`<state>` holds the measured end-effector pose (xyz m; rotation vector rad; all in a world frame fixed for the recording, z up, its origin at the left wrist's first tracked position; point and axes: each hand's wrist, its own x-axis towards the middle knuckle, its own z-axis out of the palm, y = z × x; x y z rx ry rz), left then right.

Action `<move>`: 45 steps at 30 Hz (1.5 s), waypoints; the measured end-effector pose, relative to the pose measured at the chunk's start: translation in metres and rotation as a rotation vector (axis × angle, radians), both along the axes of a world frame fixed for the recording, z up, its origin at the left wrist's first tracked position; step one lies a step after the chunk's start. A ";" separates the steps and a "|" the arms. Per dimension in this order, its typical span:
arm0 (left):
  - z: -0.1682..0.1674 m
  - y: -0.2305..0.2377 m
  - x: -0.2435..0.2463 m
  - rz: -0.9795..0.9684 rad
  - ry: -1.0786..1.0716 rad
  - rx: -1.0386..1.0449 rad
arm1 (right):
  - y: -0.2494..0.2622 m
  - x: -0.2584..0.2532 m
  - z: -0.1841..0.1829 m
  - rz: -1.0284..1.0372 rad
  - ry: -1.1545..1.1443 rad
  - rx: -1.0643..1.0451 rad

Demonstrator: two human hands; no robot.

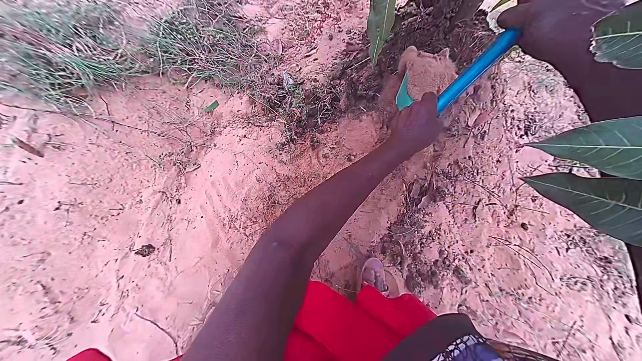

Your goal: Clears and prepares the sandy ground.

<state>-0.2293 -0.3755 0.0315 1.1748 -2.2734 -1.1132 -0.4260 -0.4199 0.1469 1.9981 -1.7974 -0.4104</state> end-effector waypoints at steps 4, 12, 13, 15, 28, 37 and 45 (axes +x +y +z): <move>-0.026 0.060 0.062 -0.145 0.000 0.488 | 0.034 0.030 -0.060 0.248 -0.018 0.337; -0.060 0.156 0.155 -0.301 -0.193 0.762 | 0.134 0.087 -0.144 0.434 -0.251 0.728; -0.062 0.157 0.154 -0.300 -0.190 0.761 | 0.137 0.084 -0.150 0.452 -0.281 0.712; -0.062 0.159 0.152 -0.297 -0.185 0.809 | 0.141 0.080 -0.161 0.443 -0.333 0.740; -0.084 0.140 0.130 -0.152 -0.248 0.926 | 0.113 0.060 -0.211 0.471 -0.427 0.778; -0.072 0.133 0.129 -0.206 -0.248 1.088 | 0.125 0.049 -0.228 0.486 -0.591 0.808; -0.093 0.168 0.099 -0.254 -0.335 0.857 | 0.151 0.031 -0.247 0.520 -0.419 0.757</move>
